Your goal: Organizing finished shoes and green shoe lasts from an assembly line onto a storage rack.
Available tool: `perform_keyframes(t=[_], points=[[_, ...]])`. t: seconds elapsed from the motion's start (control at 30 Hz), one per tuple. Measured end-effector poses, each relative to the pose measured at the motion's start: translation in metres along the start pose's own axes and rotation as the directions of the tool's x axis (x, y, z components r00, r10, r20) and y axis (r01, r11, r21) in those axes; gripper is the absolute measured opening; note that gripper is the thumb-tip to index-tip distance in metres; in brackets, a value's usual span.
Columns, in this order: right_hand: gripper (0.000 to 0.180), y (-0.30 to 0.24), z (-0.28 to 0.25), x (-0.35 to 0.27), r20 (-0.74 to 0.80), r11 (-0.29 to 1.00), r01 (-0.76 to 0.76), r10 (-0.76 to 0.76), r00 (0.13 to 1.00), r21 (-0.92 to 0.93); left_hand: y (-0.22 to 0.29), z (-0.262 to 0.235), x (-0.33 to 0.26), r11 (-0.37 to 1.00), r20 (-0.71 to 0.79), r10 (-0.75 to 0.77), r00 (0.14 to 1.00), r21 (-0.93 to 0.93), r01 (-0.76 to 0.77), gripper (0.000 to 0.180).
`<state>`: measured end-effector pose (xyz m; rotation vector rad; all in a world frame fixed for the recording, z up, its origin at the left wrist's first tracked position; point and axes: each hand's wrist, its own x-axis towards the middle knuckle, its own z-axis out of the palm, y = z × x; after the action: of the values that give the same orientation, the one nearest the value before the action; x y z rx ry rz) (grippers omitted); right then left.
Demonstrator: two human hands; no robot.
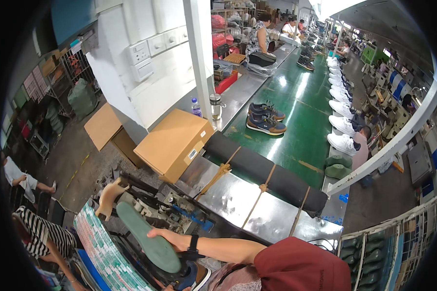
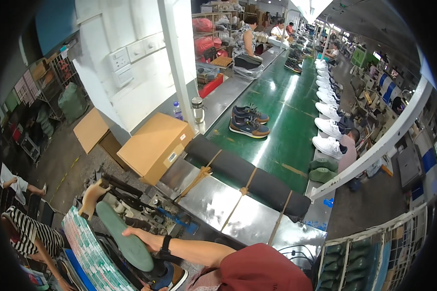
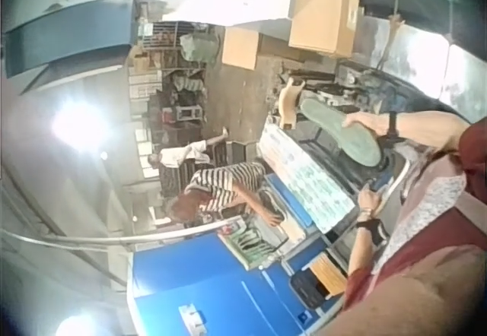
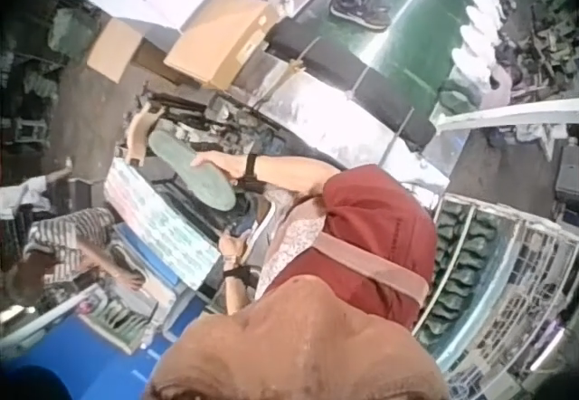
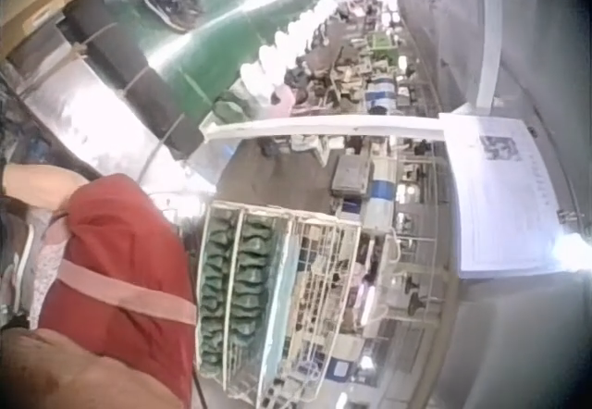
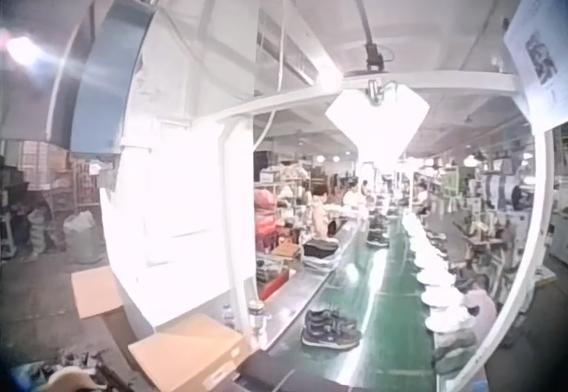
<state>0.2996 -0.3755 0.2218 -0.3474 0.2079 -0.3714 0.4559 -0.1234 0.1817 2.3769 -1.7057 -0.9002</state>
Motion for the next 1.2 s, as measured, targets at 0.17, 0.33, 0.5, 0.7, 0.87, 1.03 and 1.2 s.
perform_keyframes(t=[0.17,0.33,0.5,0.7,0.87,1.03,1.2], points=[[0.110,-0.061,-0.016,-0.125,0.041,0.739,0.310,-0.359,0.933,-0.598,0.082,0.015,0.065,0.996,-0.075,-0.019,0.997,-0.084,0.013,0.075],[0.125,-0.077,-0.094,-0.262,-0.142,0.242,0.069,-0.751,0.644,-0.968,0.159,0.050,0.174,0.974,-0.393,0.168,0.904,-0.078,-0.215,0.071],[0.119,-0.030,-0.159,-0.354,-0.311,0.130,-0.553,-0.918,0.247,-0.823,0.255,0.057,0.225,0.834,-0.515,0.510,0.689,0.102,-0.542,0.055],[0.074,0.050,-0.241,-0.378,-0.399,0.280,-0.646,-0.916,0.041,-0.710,0.300,0.125,0.223,0.723,-0.278,0.671,0.688,0.036,-0.690,0.050],[0.065,0.047,-0.251,-0.384,-0.482,0.341,-0.607,-0.873,0.079,-0.718,0.278,0.126,0.175,0.645,-0.393,0.698,0.598,-0.017,-0.764,0.045],[0.060,-0.004,-0.286,-0.395,-0.507,0.291,-0.771,-0.860,0.048,-0.566,0.152,0.111,0.151,0.918,-0.179,0.338,0.924,-0.154,-0.365,0.037],[0.062,-0.062,-0.211,-0.335,0.097,-0.285,-0.827,-0.957,0.273,-0.485,-0.002,0.089,0.098,0.978,-0.121,-0.088,0.989,-0.199,0.062,0.037]])
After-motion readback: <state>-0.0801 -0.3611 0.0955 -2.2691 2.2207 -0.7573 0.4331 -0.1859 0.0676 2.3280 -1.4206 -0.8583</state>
